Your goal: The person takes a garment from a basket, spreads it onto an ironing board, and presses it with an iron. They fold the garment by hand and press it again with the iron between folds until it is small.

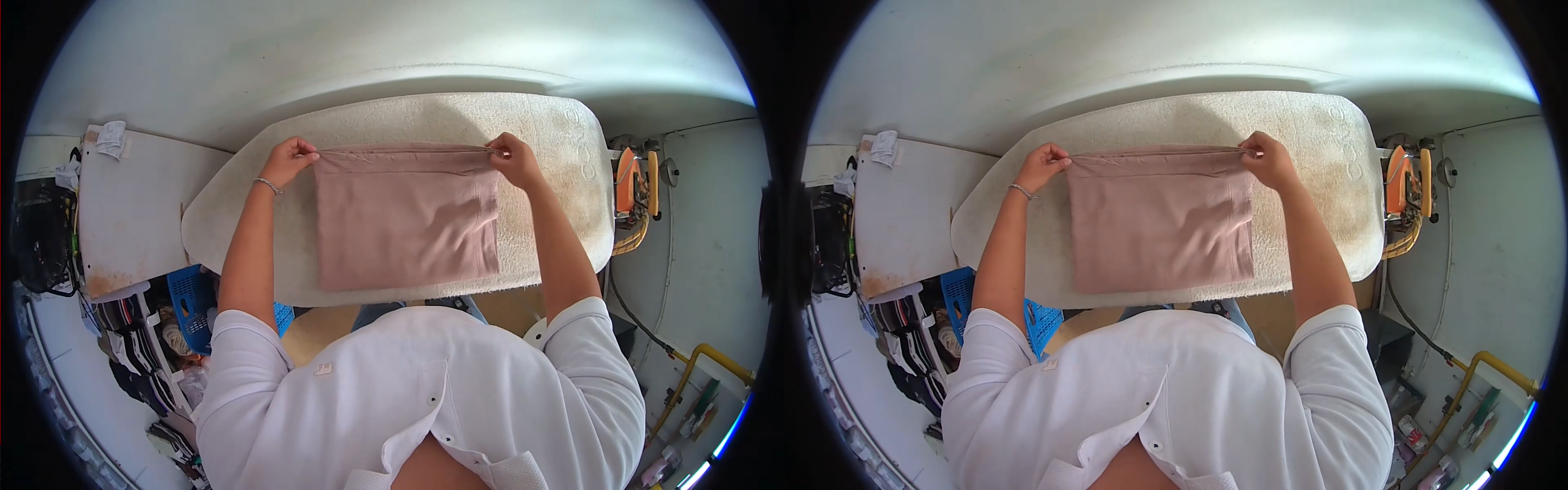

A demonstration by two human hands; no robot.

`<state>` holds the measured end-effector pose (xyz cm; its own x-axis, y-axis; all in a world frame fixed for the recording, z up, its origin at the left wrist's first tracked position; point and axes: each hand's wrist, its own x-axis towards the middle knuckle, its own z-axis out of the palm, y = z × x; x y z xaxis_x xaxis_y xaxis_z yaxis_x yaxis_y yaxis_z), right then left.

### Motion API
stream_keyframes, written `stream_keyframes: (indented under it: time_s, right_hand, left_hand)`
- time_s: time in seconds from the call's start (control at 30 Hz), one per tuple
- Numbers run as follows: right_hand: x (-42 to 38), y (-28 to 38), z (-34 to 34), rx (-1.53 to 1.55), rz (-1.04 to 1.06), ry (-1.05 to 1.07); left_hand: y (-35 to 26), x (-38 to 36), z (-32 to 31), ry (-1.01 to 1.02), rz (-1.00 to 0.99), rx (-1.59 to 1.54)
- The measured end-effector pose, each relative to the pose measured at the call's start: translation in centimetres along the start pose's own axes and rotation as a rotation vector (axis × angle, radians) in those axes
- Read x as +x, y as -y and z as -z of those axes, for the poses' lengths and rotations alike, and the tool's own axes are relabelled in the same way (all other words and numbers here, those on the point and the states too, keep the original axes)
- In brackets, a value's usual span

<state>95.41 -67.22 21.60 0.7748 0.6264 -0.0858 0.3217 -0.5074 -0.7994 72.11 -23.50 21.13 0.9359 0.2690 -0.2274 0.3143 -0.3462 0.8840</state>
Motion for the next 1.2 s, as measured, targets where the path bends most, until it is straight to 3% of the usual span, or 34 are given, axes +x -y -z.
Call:
stream_keyframes:
  time_s: [0.07,0.13,0.2,0.27,0.4,0.47,0.53,0.6,0.77,0.9,1.07,1.13,1.2]
  right_hand:
    - [-0.7,0.1,1.3,0.139,-0.051,0.05]
    - [-2.4,2.2,3.3,0.506,-0.005,0.093]
    - [-5.0,6.0,6.0,0.454,0.025,0.07]
    - [-7.4,9.0,8.6,0.588,0.2,0.055]
    - [-8.4,12.9,11.6,0.503,0.358,0.05]
    - [-9.4,15.6,13.4,0.516,0.462,-0.045]
    - [-9.7,16.9,14.3,0.645,0.474,-0.073]
    - [-9.7,18.9,14.8,0.389,0.437,-0.125]
    - [-10.7,20.6,16.2,0.454,0.477,-0.234]
    - [-13.7,20.5,15.9,0.438,0.448,-0.306]
    - [-20.7,19.4,14.4,0.382,0.38,-0.314]
    - [-22.3,18.5,14.2,0.359,0.466,-0.212]
    - [-22.0,17.5,13.8,0.373,0.41,-0.152]
  left_hand:
    - [-2.5,-1.6,0.9,-0.022,0.082,-0.276]
    - [-4.9,-4.0,1.9,-0.059,0.032,-0.206]
    - [-7.9,-7.0,3.2,-0.094,-0.027,-0.134]
    - [-10.7,-10.0,5.2,-0.11,-0.303,-0.076]
    - [-14.3,-12.5,7.7,-0.175,-0.428,-0.095]
    - [-17.4,-13.0,8.2,-0.2,-0.582,-0.074]
    - [-19.7,-13.4,8.5,-0.273,-0.579,-0.046]
    - [-21.2,-13.9,8.4,-0.343,-0.562,-0.02]
    - [-24.2,-14.4,8.3,-0.359,-0.702,-0.047]
    - [-23.6,-16.3,7.4,-0.332,-0.71,-0.097]
    - [-22.3,-22.0,5.4,-0.283,-0.568,-0.11]
    - [-21.0,-23.9,5.0,-0.237,-0.487,-0.115]
    - [-20.0,-23.9,4.5,-0.184,-0.404,-0.12]
